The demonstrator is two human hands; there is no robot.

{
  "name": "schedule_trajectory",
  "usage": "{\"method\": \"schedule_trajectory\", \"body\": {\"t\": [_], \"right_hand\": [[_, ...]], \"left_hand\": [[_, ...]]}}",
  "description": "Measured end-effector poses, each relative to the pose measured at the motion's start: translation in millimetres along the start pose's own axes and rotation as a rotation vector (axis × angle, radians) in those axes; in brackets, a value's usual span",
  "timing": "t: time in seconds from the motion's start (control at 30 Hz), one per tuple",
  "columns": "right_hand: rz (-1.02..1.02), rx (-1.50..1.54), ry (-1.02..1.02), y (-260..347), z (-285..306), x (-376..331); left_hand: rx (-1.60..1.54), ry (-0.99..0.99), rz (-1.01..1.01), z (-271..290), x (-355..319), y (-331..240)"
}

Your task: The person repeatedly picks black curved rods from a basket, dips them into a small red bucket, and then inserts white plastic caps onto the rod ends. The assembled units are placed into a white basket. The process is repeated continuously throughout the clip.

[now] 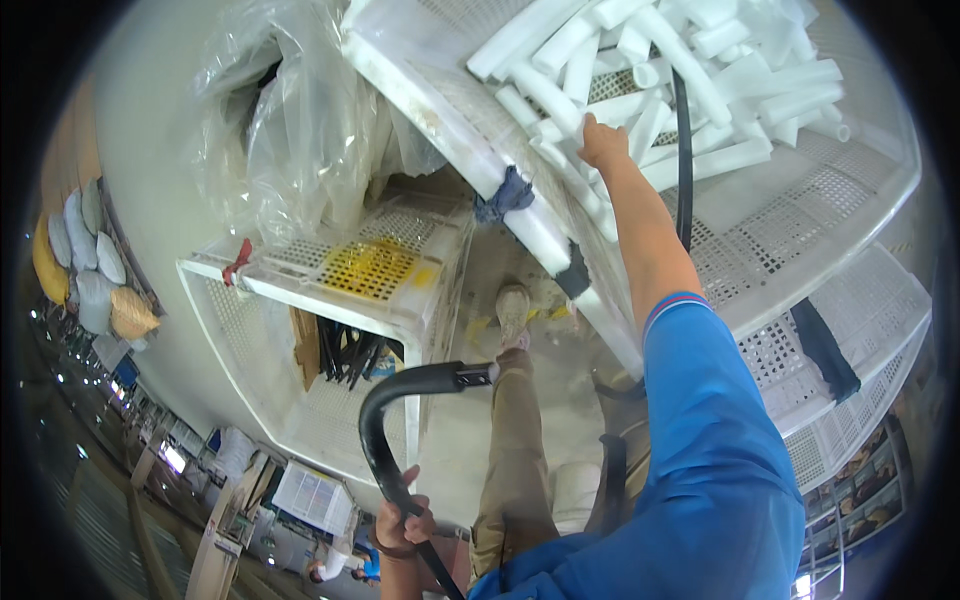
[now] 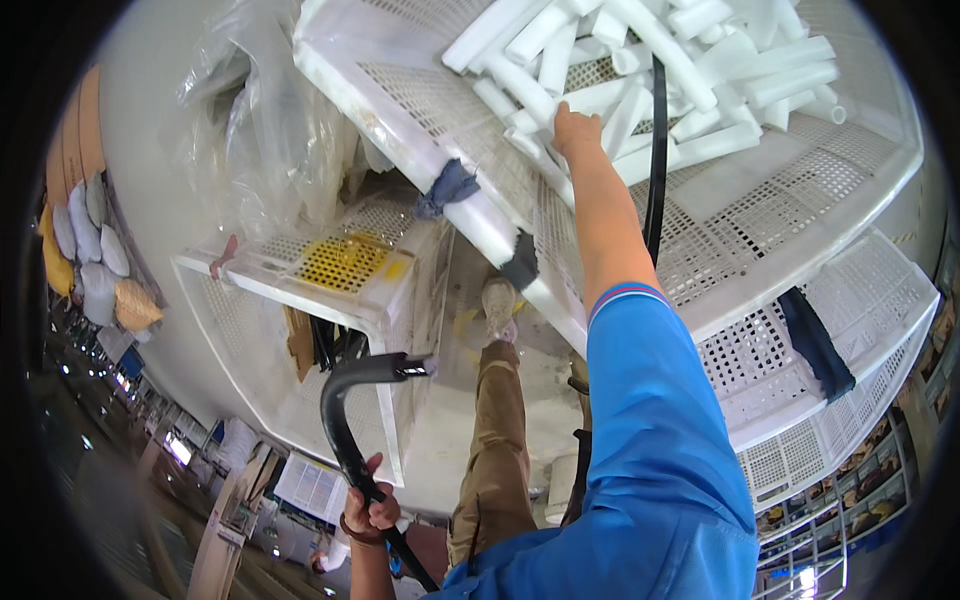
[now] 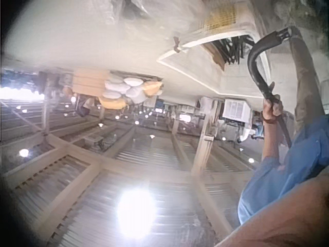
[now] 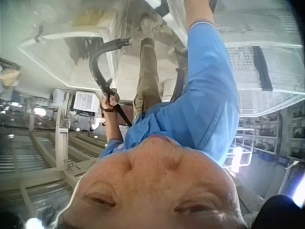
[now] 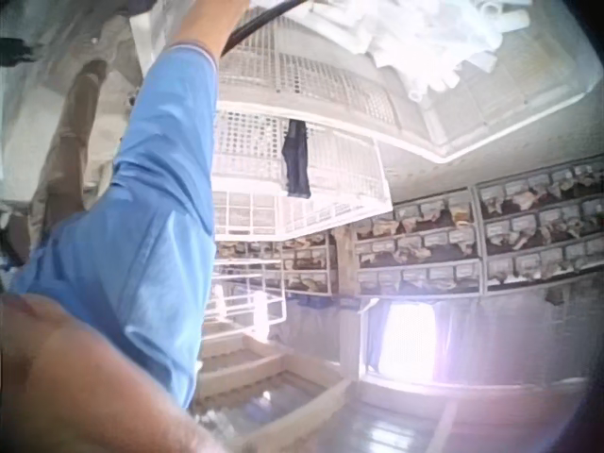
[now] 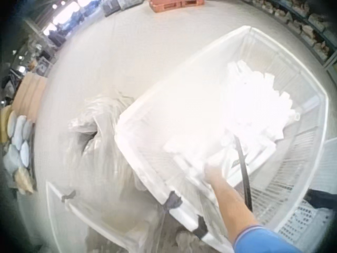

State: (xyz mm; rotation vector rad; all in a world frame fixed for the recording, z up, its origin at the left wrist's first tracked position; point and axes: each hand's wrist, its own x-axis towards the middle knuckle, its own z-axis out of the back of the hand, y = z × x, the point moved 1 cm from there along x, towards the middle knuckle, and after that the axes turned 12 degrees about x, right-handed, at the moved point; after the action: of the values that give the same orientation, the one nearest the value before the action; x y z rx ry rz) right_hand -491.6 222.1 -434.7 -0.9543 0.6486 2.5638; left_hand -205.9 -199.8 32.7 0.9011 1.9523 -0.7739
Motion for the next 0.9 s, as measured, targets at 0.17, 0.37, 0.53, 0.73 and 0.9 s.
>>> {"method": "schedule_trajectory", "body": {"t": [0.17, 0.37, 0.53, 0.73, 0.9], "right_hand": [[-0.013, 0.396, 0.086, 18, -1, -61], [0.148, 0.695, -0.195, 6, 168, -202], [0.488, 0.423, -0.665, -44, 287, -382], [0.399, 0.341, -0.907, -75, 325, -535], [0.454, 0.312, -1.045, -53, 335, -616]], "left_hand": [[0.003, -0.031, -0.011, -2, 1, -18], [0.221, 0.146, -0.045, -57, -8, -58], [0.368, 0.285, -0.085, -111, -39, -99], [0.454, 0.514, -0.049, -165, -82, -119], [0.553, 0.705, -0.008, -180, -114, -118]]}}
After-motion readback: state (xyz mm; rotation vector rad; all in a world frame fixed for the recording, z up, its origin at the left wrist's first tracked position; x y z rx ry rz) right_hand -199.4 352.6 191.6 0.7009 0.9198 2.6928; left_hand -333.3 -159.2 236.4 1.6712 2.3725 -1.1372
